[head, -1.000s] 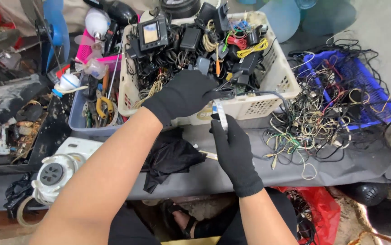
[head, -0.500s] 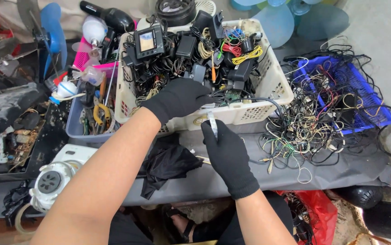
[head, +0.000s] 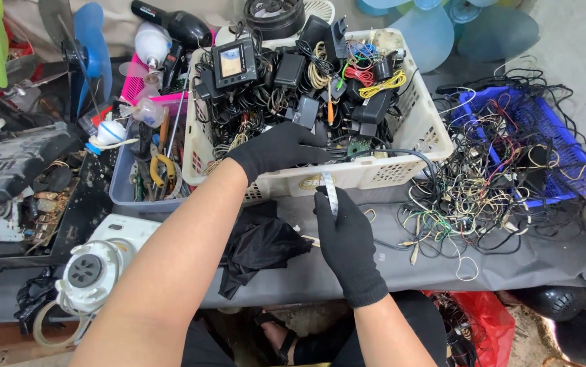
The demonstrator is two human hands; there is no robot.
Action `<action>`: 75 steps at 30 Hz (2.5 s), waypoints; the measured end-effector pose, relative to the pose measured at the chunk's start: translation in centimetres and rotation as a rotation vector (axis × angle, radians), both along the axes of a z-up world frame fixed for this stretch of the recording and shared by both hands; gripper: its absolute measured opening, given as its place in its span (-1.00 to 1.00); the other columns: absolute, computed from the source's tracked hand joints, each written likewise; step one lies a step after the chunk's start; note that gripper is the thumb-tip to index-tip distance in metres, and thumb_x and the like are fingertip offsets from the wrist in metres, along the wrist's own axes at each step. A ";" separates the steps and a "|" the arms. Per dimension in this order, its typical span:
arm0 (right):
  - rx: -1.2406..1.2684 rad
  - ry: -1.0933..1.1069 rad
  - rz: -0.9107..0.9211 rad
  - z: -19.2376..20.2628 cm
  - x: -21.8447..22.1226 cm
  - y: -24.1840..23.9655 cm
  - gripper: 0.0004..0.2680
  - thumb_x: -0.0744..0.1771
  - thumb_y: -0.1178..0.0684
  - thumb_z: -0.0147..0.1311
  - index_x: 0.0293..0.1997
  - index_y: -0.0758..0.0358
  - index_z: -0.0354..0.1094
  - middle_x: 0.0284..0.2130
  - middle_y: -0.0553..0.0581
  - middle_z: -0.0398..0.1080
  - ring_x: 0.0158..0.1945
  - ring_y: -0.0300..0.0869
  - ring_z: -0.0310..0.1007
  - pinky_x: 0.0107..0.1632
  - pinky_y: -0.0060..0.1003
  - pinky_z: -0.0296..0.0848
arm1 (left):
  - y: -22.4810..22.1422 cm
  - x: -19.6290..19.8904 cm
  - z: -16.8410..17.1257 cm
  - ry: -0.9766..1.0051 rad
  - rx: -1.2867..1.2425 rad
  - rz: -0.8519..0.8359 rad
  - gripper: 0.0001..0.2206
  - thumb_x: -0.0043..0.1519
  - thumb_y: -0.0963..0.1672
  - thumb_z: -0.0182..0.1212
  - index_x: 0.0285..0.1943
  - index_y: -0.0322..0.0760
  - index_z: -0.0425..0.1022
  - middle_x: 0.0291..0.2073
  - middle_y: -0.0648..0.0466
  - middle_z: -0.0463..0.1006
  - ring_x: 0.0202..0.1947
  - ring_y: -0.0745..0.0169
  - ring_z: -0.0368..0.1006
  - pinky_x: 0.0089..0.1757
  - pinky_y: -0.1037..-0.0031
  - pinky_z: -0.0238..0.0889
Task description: Bundling electrical wires together and securing them with white adhesive tape.
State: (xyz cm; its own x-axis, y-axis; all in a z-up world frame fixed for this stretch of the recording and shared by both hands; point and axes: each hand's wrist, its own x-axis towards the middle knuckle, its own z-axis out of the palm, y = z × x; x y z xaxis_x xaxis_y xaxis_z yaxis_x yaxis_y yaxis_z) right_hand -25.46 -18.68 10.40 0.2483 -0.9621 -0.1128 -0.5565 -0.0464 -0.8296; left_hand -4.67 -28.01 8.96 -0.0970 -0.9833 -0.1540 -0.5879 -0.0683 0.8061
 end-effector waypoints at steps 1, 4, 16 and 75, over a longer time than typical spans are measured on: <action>-0.001 -0.001 -0.001 0.2 0.1 -0.2 -0.63 0.42 -0.27 -0.17 0.24 0.10 0.38 -0.14 0.20 0.58 0.04 0.11 0.54 0.10 0.16 0.46 | 0.2 0.0 0.7 -0.001 -0.001 -0.001 -0.58 0.10 0.09 0.39 0.14 0.10 0.63 -0.01 0.13 0.68 0.13 0.01 0.53 0.15 0.29 0.36; 0.041 0.097 0.000 0.6 0.0 -0.4 -0.58 0.39 -0.39 -0.17 0.24 -0.02 0.38 -0.14 0.08 0.60 0.09 0.04 0.53 0.17 0.09 0.43 | 0.3 0.0 1.3 0.024 0.012 0.002 -0.54 0.08 0.06 0.44 0.16 -0.05 0.61 0.00 0.02 0.68 0.11 -0.04 0.55 0.12 0.29 0.38; 0.043 0.151 0.004 -1.1 0.2 -0.3 -0.56 0.39 -0.36 -0.12 0.28 0.11 0.36 0.01 0.22 0.52 0.14 0.10 0.50 0.16 0.11 0.44 | 0.2 0.2 -0.5 0.193 0.074 0.064 -0.35 -0.04 0.00 0.61 0.22 -0.32 0.54 0.02 -0.11 0.65 0.07 0.02 0.56 0.12 0.28 0.37; -0.842 0.648 0.556 5.1 -5.0 -9.4 -0.85 0.37 -0.04 0.08 -0.07 0.04 0.56 -0.45 0.23 0.56 -0.25 0.16 0.60 -0.24 0.05 0.52 | 1.3 0.2 -1.2 0.137 0.058 0.024 -0.34 -0.02 0.06 0.56 0.29 -0.14 0.52 0.23 -0.05 0.55 0.30 -0.12 0.37 0.25 0.19 0.23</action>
State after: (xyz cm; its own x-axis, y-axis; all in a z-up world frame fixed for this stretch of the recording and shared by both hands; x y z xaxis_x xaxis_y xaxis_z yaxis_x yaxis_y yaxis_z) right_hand -30.45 -28.03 15.49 0.7828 -0.5726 0.2435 -0.5911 -0.8066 0.0035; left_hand -4.42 -26.67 7.79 -0.0974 -0.9754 -0.1975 -0.4703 -0.1298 0.8729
